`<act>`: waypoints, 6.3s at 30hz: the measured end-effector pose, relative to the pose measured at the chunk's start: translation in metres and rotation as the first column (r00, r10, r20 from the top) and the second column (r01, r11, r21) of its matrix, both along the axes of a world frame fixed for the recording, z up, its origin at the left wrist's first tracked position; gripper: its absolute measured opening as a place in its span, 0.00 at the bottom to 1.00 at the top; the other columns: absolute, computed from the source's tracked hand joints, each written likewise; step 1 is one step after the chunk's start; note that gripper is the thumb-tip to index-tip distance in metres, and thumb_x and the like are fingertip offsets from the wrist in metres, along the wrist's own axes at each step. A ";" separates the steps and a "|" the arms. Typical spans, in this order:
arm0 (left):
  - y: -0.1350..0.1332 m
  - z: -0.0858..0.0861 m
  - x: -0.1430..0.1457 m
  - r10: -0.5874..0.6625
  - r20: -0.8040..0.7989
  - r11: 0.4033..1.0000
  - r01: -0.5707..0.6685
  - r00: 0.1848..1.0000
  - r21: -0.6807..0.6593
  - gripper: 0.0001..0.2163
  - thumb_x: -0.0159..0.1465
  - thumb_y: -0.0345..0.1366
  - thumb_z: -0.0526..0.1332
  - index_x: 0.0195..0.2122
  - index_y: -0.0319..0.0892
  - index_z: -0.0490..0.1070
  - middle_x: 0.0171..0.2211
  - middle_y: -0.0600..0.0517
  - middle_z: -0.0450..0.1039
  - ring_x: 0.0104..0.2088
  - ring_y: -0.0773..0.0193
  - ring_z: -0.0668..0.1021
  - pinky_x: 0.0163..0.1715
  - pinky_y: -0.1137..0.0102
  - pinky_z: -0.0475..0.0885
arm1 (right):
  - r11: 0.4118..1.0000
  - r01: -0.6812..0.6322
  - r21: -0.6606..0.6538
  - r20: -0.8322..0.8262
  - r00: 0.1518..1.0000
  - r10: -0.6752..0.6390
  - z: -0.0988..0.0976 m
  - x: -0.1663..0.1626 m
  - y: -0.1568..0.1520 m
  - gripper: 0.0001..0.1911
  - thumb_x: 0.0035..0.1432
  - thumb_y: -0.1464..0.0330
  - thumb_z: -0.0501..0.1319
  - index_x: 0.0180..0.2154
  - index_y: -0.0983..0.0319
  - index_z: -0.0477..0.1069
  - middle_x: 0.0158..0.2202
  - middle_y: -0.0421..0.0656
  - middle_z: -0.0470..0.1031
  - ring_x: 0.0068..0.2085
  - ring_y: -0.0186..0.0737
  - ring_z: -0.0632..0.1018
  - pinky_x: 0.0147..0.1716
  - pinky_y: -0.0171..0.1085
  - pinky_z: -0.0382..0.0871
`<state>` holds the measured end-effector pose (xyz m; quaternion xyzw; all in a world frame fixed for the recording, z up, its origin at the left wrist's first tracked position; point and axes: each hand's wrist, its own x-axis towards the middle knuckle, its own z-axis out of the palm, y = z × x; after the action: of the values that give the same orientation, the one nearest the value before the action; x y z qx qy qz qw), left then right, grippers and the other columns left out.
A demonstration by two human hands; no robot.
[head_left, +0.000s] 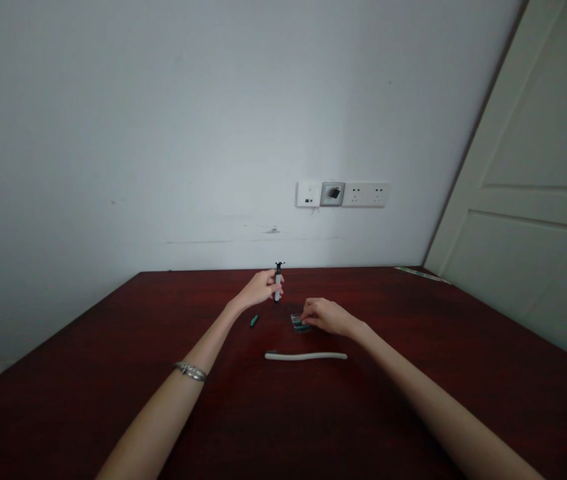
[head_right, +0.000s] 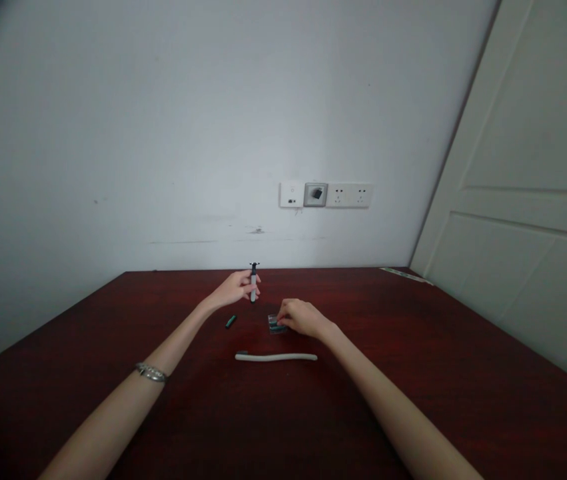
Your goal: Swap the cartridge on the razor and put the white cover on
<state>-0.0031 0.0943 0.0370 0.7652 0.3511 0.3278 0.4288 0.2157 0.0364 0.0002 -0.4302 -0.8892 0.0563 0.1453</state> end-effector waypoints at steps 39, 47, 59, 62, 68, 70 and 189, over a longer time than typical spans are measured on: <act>-0.025 0.003 -0.011 0.094 0.051 0.994 -0.091 0.994 -0.058 0.09 0.54 0.34 0.60 0.35 0.37 0.65 0.31 0.48 0.74 0.26 0.65 0.78 0.21 0.75 0.71 | 0.997 0.056 -0.055 -0.280 0.958 -0.070 0.008 -0.006 -0.004 0.13 0.59 0.66 0.52 0.34 0.64 0.73 0.34 0.44 0.75 0.34 0.36 0.74 0.36 0.34 0.66; -0.035 0.008 -0.006 -0.027 0.045 0.991 0.032 0.999 -0.132 0.11 0.53 0.36 0.62 0.34 0.36 0.66 0.31 0.46 0.75 0.27 0.64 0.78 0.20 0.75 0.71 | 0.953 -0.017 -0.303 -0.634 0.750 -0.189 0.039 -0.011 -0.012 0.19 0.55 0.56 0.55 0.35 0.66 0.71 0.32 0.44 0.76 0.19 0.28 0.69 0.13 0.29 0.64; -0.042 0.014 -0.006 -0.111 0.066 0.973 0.122 0.992 -0.194 0.16 0.54 0.43 0.63 0.36 0.35 0.68 0.31 0.44 0.75 0.27 0.62 0.78 0.21 0.73 0.73 | 0.968 0.007 -0.252 -0.601 0.783 -0.162 0.055 -0.022 -0.026 0.17 0.57 0.59 0.54 0.36 0.66 0.73 0.32 0.44 0.76 0.17 0.28 0.68 0.13 0.29 0.63; -0.041 0.011 -0.006 -0.126 0.066 0.973 0.136 0.990 -0.188 0.16 0.54 0.43 0.63 0.36 0.34 0.69 0.31 0.44 0.75 0.27 0.63 0.78 0.21 0.74 0.73 | 0.979 0.017 -0.202 -0.580 0.804 -0.134 0.054 -0.026 -0.028 0.16 0.58 0.60 0.53 0.36 0.65 0.73 0.33 0.44 0.77 0.16 0.27 0.67 0.14 0.29 0.62; -0.039 0.010 -0.006 -0.123 0.103 0.974 0.140 0.987 -0.178 0.16 0.53 0.43 0.64 0.35 0.33 0.70 0.29 0.45 0.75 0.25 0.63 0.78 0.21 0.74 0.72 | 0.998 0.016 -0.059 -0.578 0.815 -0.047 0.053 -0.032 -0.029 0.14 0.59 0.63 0.53 0.35 0.64 0.74 0.34 0.44 0.77 0.24 0.32 0.74 0.22 0.30 0.66; -0.039 0.010 -0.006 -0.111 0.119 0.975 0.132 0.987 -0.181 0.16 0.52 0.43 0.64 0.34 0.34 0.70 0.28 0.45 0.76 0.25 0.63 0.78 0.21 0.73 0.73 | 1.000 0.008 -0.008 -0.597 0.802 -0.012 0.052 -0.030 -0.028 0.13 0.58 0.64 0.54 0.36 0.64 0.75 0.34 0.45 0.77 0.29 0.36 0.76 0.27 0.32 0.69; -0.080 -0.020 0.040 0.260 0.168 0.796 -0.309 0.951 0.521 0.14 0.57 0.37 0.56 0.17 0.36 0.63 0.15 0.58 0.56 0.17 0.75 0.56 0.19 0.77 0.52 | 0.988 -0.091 -0.121 -0.879 0.473 -0.064 0.074 -0.024 -0.035 0.16 0.47 0.60 0.64 0.35 0.66 0.76 0.34 0.47 0.78 0.19 0.32 0.75 0.19 0.31 0.71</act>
<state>0.0368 0.0148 0.0172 0.7781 0.3360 0.5072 0.1562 0.1912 0.0012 0.0742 -0.3427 -0.6848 0.3373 0.5476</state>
